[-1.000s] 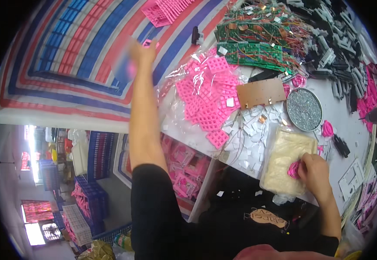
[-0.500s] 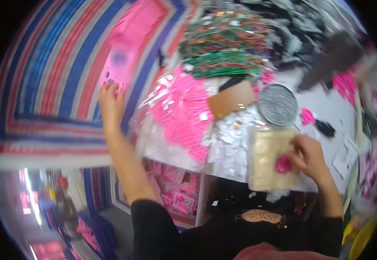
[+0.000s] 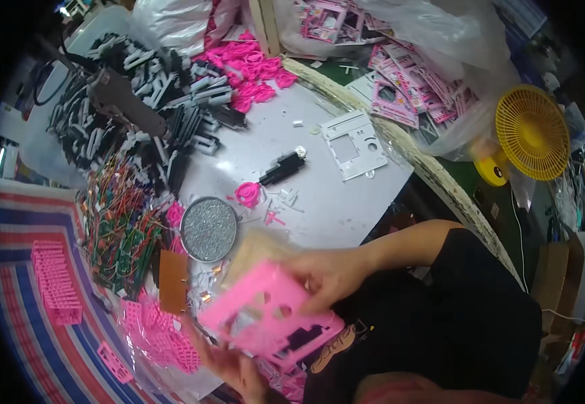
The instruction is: Assembling small electronic toy components into plastic frames using hand tools.
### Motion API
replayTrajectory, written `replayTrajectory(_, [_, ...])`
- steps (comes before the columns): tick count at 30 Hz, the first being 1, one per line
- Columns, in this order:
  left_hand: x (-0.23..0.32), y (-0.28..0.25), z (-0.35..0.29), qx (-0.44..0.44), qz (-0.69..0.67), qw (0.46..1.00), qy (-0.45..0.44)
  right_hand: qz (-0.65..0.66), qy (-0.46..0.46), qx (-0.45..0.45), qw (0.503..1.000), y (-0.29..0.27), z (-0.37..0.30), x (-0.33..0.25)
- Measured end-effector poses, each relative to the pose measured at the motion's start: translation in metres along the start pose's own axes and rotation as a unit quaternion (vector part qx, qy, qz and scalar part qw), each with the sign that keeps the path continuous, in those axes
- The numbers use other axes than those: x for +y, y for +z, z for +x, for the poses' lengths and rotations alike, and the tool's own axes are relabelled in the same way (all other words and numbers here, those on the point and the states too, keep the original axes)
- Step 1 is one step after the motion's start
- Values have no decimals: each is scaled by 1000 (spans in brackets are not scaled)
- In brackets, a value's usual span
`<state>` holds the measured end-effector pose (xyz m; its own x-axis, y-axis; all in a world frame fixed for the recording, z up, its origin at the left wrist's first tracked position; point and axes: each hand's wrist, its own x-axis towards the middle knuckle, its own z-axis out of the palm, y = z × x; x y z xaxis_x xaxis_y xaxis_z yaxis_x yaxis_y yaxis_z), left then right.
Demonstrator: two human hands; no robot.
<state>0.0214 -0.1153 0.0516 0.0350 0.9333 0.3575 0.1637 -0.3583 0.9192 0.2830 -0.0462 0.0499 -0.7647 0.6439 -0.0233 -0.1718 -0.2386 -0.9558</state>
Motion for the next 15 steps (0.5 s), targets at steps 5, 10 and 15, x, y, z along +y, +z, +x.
replayTrajectory(5, [-4,31,-17,40,-165,962,-216,-155,50,99,982,-60,-26,-34])
replayTrajectory(10, [-24,9,-8,77,-226,941,-241,-599,205,402,662,-211,-108,-40])
replayTrajectory(15, [-17,34,5,92,-201,940,-260,-628,155,275,711,-243,-84,-26])
